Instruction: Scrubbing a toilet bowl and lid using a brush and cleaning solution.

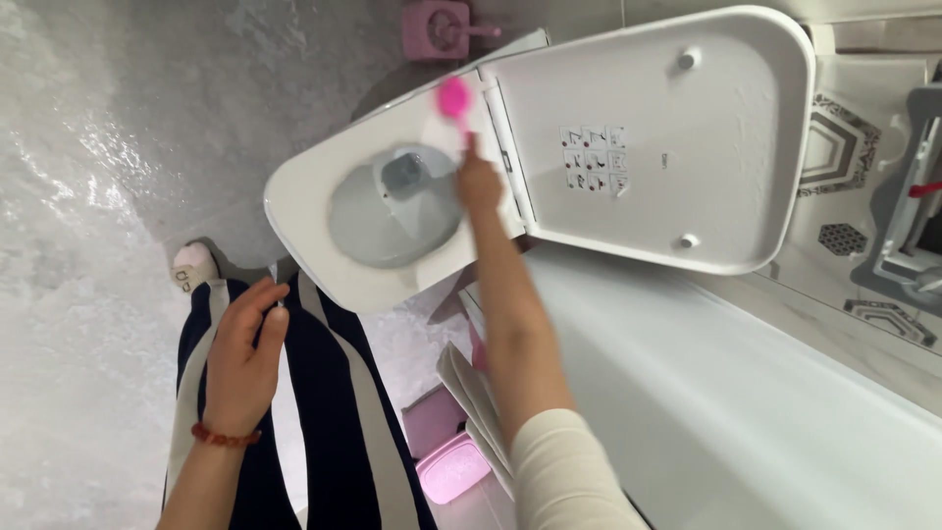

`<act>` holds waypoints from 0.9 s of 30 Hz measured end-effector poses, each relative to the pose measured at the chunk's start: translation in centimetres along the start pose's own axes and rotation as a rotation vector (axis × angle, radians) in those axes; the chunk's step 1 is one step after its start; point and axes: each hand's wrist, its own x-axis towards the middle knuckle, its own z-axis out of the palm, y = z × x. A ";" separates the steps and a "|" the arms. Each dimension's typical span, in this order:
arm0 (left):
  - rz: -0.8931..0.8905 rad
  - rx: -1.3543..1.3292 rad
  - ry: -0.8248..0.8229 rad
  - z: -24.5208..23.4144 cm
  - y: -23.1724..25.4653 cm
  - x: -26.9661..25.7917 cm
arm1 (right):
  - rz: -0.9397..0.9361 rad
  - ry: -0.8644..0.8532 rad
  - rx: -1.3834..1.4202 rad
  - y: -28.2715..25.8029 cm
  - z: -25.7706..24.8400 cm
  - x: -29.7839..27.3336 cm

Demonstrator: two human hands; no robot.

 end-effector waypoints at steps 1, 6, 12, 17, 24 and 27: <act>0.004 -0.001 0.003 -0.2 -0.5 0.2 | -0.002 0.004 0.001 1.1 -2.2 -0.4; -0.012 -0.030 -0.015 -1.1 -1.8 -0.7 | 0.109 0.012 0.022 9.4 1.5 -5.9; 0.011 -0.012 -0.028 -1.8 -0.4 -1.6 | 0.304 -0.142 0.228 13.9 8.0 -15.7; 0.041 -0.001 -0.048 -2.0 1.6 -2.8 | 0.280 -0.136 0.705 10.8 8.9 -19.8; 0.090 -0.010 -0.083 -3.3 5.6 -4.6 | 0.307 -0.527 1.786 1.4 -4.4 -26.9; 0.138 0.003 -0.052 -4.1 6.4 -4.1 | 0.197 -0.485 1.773 -5.1 -16.9 -31.8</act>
